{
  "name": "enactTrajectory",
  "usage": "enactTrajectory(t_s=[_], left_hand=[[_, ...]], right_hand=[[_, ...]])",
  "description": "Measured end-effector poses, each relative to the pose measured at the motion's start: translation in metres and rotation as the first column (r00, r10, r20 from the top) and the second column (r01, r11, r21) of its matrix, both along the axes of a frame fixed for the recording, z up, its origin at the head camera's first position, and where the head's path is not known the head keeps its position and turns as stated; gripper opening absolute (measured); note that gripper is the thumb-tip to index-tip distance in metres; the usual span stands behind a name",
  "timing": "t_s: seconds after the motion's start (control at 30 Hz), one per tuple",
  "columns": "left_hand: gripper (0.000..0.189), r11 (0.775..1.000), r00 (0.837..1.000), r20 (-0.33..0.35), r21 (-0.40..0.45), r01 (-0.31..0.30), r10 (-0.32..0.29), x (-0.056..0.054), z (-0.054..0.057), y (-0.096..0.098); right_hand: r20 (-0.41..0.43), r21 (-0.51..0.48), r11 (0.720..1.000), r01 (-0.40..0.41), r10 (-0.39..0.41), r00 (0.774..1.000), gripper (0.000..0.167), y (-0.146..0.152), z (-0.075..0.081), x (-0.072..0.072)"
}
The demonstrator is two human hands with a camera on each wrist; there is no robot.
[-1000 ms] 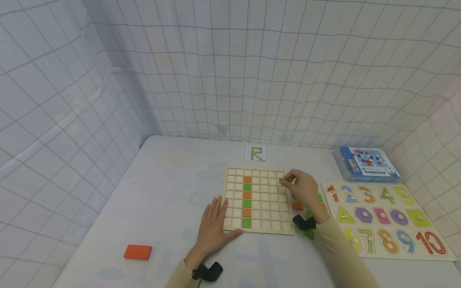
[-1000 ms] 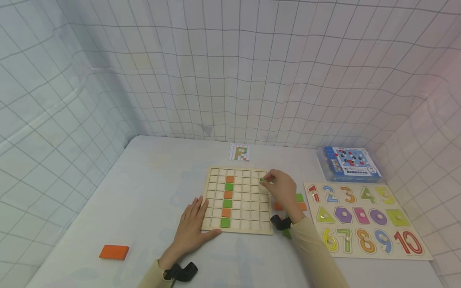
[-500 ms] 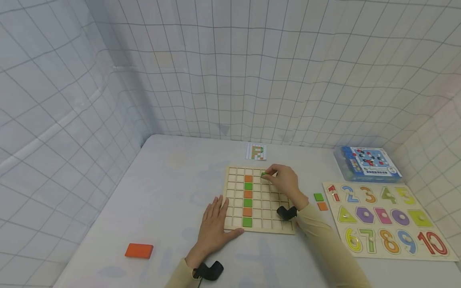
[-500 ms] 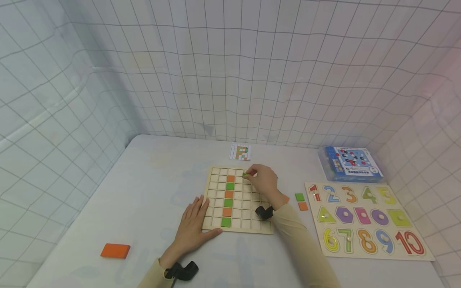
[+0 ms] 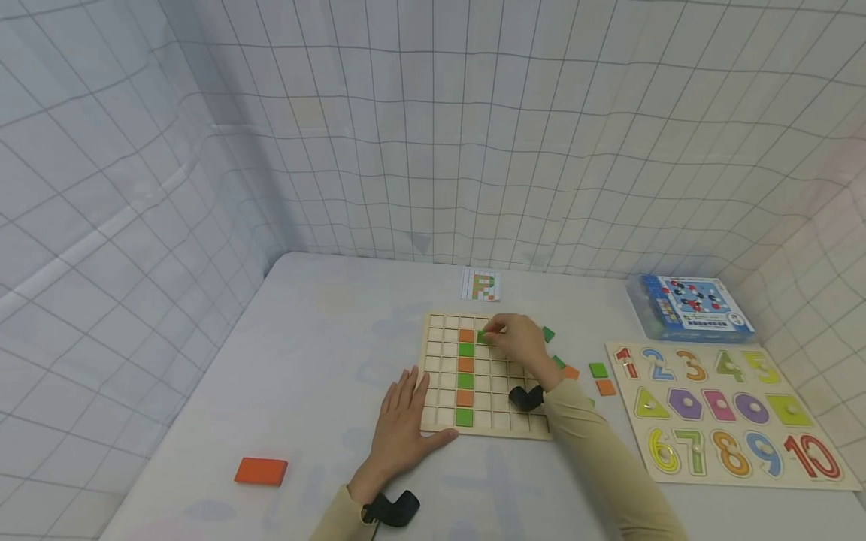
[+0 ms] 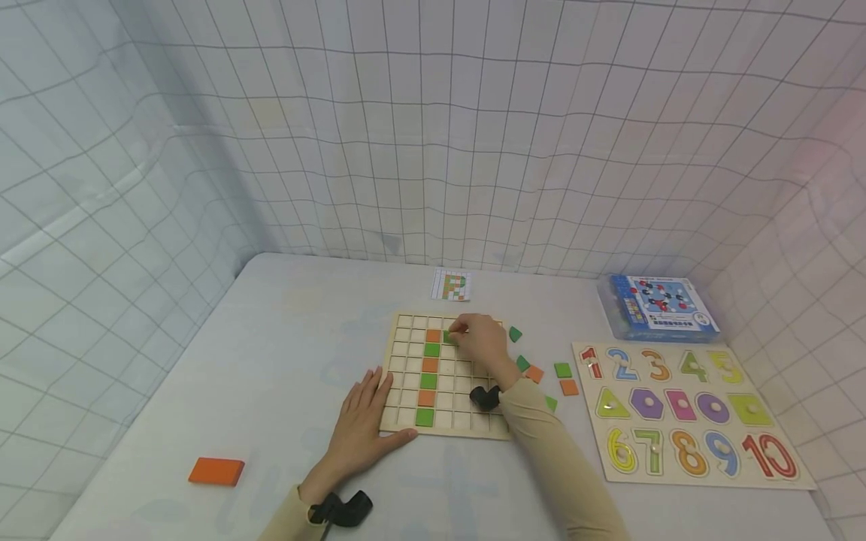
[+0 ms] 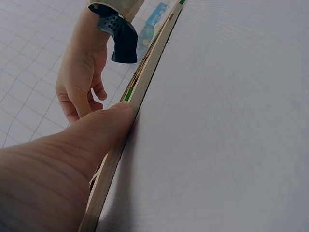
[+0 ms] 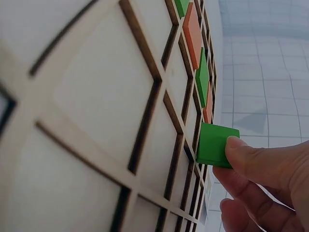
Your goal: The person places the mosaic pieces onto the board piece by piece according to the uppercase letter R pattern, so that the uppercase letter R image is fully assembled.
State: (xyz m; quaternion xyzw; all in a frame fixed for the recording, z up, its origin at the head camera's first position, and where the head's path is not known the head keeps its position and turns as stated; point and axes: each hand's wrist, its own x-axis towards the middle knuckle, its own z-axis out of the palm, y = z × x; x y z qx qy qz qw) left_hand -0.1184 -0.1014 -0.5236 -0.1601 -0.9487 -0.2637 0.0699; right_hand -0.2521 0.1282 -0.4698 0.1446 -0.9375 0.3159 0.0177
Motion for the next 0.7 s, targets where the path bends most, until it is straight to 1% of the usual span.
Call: enactTrajectory(t_s=[0.3, 0.43, 0.6, 0.7], left_hand=[[0.100, 1.000, 1.000, 0.004, -0.004, -0.005, 0.005, 0.0003, 0.0016, 0.0001], [0.100, 1.000, 1.000, 0.011, -0.003, -0.004, 0.004, 0.0003, 0.0012, 0.0004], [0.100, 1.000, 1.000, 0.016, -0.001, -0.007, 0.008, 0.0004, 0.0010, 0.0008], [0.100, 1.000, 1.000, 0.010, -0.004, -0.008, 0.008, 0.0007, 0.0010, 0.0009]], right_hand=[[0.003, 0.042, 0.999, -0.015, 0.015, 1.000, 0.008, -0.0034, 0.0015, -0.0024], [0.017, 0.065, 0.998, -0.003, 0.002, 1.000, 0.008, -0.0049, -0.0008, -0.0046], [0.027, 0.118, 0.993, -0.003, 0.000, 1.000, 0.010, -0.0056, -0.0028, -0.0077], [0.027, 0.168, 0.986, -0.006, 0.001, 1.000, 0.013, -0.0063, -0.0031, -0.0084]])
